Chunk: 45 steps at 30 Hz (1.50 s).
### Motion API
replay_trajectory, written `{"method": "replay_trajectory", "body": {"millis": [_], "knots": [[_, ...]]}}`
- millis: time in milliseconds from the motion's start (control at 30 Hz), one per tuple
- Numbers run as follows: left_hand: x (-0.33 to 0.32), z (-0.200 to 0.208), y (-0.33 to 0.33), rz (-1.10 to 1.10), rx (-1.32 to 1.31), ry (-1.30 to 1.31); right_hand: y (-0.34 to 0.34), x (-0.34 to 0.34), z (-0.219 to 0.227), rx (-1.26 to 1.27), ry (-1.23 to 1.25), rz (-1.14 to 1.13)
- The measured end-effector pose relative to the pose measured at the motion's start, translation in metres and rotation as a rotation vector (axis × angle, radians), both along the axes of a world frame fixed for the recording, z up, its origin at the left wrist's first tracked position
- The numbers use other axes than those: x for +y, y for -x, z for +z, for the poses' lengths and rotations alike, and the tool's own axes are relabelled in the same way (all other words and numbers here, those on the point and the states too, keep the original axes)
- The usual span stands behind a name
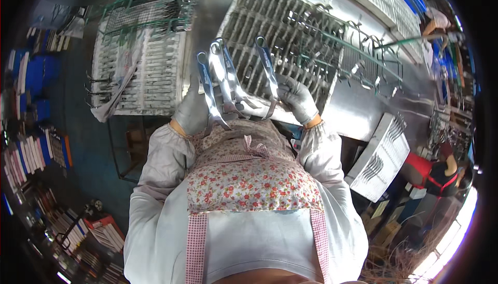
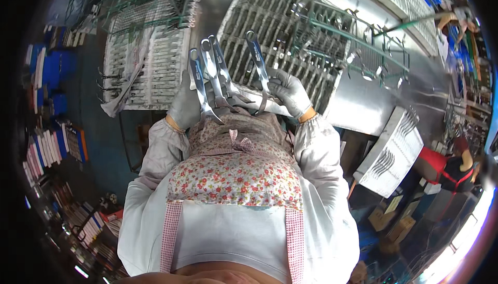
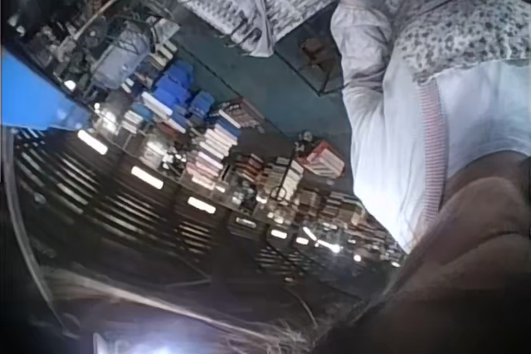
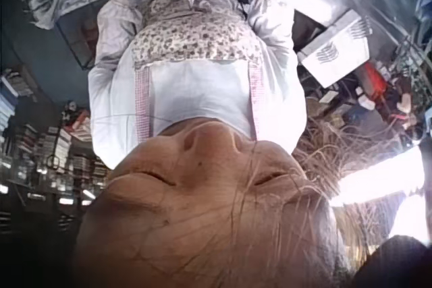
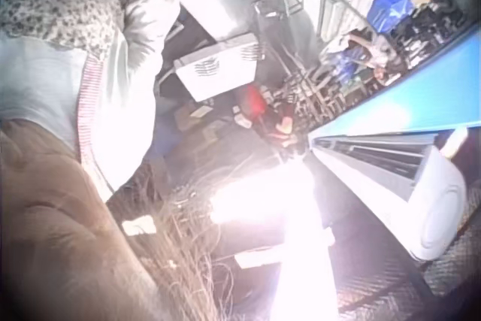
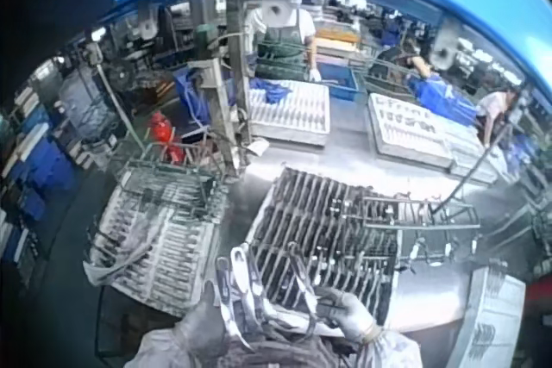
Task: The person sorts and arranges metal components by hand from plastic bins into wire racks on a work table.
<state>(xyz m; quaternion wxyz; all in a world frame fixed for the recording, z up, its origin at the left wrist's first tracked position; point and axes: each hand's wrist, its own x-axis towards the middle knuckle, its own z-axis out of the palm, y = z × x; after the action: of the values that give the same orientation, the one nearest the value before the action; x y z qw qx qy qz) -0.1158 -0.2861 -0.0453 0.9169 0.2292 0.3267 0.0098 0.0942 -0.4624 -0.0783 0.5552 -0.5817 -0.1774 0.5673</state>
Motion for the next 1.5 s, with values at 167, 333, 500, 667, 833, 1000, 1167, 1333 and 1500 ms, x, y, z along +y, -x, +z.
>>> {"method": "replay_trajectory", "body": {"millis": [167, 333, 500, 667, 833, 1000, 1167, 1333, 1500], "knots": [[-0.023, -0.002, -0.023, -0.038, -0.117, 0.097, -0.016, -0.030, -0.007, -0.017, -0.079, -0.060], [-0.022, 0.004, -0.033, 0.021, -0.164, 0.021, -0.018, -0.035, -0.005, -0.160, -0.089, -0.067], [-0.006, 0.017, -0.037, -0.040, -0.205, -0.092, -0.010, -0.021, 0.016, -0.210, -0.090, -0.109], [0.012, 0.042, -0.037, -0.071, -0.183, -0.077, -0.004, -0.001, 0.018, -0.196, -0.102, -0.125], [0.036, 0.038, -0.036, -0.061, -0.130, -0.402, 0.007, 0.020, 0.030, -0.314, -0.040, -0.234], [0.053, 0.036, -0.030, -0.154, -0.177, -0.246, 0.018, 0.020, 0.028, -0.839, -0.265, -0.356], [0.047, 0.044, -0.030, -0.185, -0.103, -0.480, 0.016, 0.022, 0.048, -1.320, -0.614, -0.272], [0.031, 0.033, -0.033, 0.002, -0.289, -0.799, 0.025, 0.007, 0.053, 0.198, -0.514, -0.365], [0.039, 0.026, -0.034, -0.127, -0.654, -0.938, 0.017, 0.006, 0.040, 0.169, -0.662, -0.342]]}}
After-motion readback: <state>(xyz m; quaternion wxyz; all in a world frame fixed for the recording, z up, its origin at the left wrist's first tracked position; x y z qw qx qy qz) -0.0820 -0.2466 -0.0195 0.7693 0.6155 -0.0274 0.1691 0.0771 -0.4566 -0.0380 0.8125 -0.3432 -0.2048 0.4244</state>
